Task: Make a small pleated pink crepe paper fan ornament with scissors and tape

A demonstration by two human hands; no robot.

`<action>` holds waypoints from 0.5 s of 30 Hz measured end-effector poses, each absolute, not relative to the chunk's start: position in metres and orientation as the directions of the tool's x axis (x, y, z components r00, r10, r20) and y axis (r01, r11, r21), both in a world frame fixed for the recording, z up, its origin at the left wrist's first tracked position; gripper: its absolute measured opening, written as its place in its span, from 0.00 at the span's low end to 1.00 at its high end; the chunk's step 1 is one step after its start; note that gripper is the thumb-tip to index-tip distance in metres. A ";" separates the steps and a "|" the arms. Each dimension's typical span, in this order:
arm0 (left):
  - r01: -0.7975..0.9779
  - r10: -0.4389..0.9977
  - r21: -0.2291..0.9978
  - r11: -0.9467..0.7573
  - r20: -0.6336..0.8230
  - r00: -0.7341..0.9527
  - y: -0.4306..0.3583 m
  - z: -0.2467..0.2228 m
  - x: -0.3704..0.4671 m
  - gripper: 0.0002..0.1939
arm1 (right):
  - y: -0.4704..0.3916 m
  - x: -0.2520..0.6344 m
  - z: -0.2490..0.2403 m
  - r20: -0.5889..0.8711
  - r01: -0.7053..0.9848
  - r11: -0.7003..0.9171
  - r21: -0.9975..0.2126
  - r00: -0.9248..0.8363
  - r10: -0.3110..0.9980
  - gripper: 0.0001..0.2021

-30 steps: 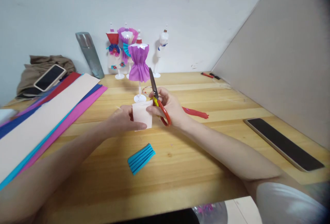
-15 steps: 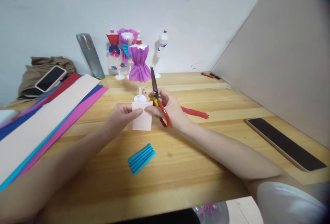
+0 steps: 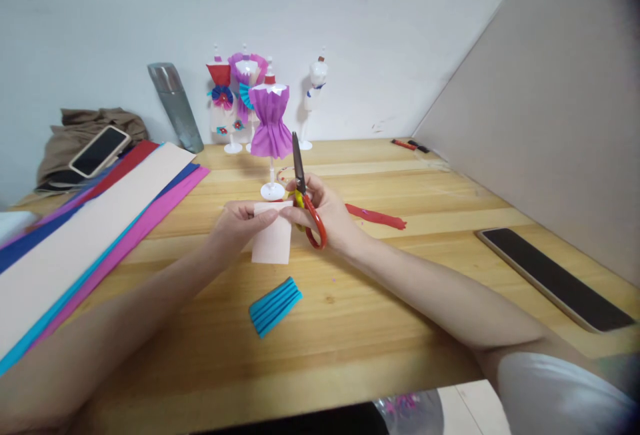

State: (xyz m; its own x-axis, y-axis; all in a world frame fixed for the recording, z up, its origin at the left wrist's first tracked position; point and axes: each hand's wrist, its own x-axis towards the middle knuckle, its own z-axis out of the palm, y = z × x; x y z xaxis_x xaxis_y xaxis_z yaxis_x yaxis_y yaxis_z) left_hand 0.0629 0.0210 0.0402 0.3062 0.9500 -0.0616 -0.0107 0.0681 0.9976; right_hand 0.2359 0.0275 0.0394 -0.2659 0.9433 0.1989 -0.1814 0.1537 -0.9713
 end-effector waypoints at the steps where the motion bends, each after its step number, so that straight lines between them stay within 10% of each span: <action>1: -0.004 0.953 0.999 0.050 -0.047 0.298 0.021 0.042 0.063 0.19 | 0.028 0.236 0.039 0.201 -0.177 0.159 -0.971 -0.258 0.945 0.21; 15: -0.092 0.948 0.983 0.160 -0.127 0.291 0.020 0.038 0.062 0.17 | 0.037 0.244 0.040 0.226 -0.119 0.199 -0.973 -0.304 0.925 0.21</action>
State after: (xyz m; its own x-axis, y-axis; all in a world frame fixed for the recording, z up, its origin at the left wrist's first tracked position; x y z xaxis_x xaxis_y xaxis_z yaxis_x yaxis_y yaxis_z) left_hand 0.0620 0.0205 0.0384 0.2910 0.9482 -0.1274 -0.0921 0.1603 0.9828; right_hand 0.2438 0.0373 0.0397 -0.3042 0.9253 0.2263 -0.1192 0.1987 -0.9728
